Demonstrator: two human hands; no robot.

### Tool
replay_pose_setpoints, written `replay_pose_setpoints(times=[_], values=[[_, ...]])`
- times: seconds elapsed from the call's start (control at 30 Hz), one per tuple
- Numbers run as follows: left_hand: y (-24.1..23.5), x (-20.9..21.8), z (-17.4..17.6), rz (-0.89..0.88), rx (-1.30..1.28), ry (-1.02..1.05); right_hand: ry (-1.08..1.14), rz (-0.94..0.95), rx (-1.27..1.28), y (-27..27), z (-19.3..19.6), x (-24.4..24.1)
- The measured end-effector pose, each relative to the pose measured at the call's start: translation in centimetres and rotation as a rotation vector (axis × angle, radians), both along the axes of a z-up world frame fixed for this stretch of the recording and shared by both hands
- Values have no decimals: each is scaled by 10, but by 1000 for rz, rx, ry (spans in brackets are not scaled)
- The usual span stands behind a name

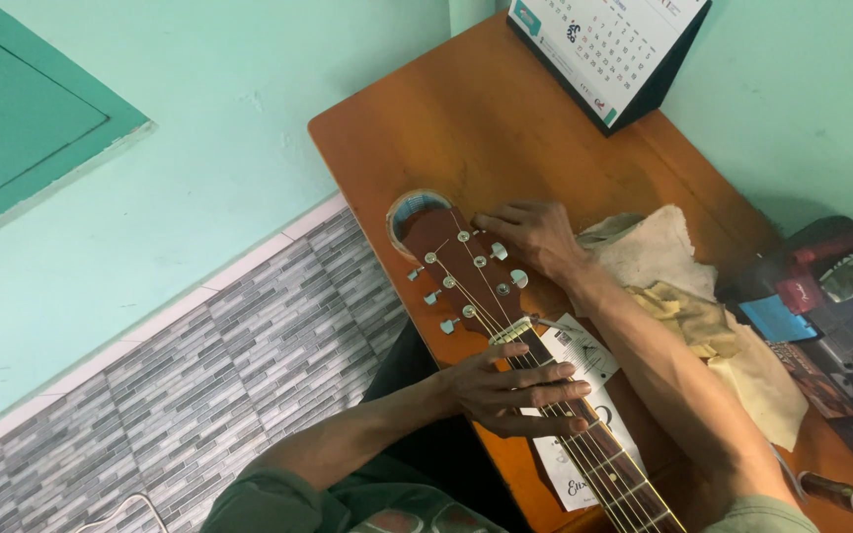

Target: The person replaces the strings on an acoustic guitar. They thread the strings through the tuning pegs on the headstock, wind them around the posts, and tighten them to tune the instrument.

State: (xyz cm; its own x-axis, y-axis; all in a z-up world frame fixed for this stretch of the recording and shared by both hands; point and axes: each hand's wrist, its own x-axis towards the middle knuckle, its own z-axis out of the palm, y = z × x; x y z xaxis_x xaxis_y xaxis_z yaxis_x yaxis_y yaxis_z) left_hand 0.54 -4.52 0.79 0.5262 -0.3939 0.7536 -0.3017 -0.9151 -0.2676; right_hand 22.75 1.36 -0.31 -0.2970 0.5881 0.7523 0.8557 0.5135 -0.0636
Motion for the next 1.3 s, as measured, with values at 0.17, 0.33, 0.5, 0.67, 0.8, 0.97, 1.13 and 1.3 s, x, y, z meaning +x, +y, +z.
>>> replay_pose_setpoints(times=[0.17, 0.33, 0.5, 0.67, 0.8, 0.97, 1.13, 1.3], values=[[-2, 3, 5, 4, -37, -35, -217, -56, 104, -1, -14, 7], [-3, 4, 13, 3, -98, -54, -265, -88, 171, -3, 0, 2], [-19, 21, -1, -40, -340, -261, 77, 7, 33, 1, 11, -3], [-17, 16, 3, -61, -330, -286, 321, -130, -223, 5, 23, -13], [-14, 16, 17, -66, -235, -338, 773, 36, -545, 15, 8, 18], [-21, -4, 26, -65, -218, -204, 263, -160, -425, -49, 114, -13], [-16, -23, 18, -104, -146, -108, -504, -592, -628, -169, 200, -79], [-25, -26, 25, -136, -113, -41, -820, -440, -449, -317, 182, -151]])
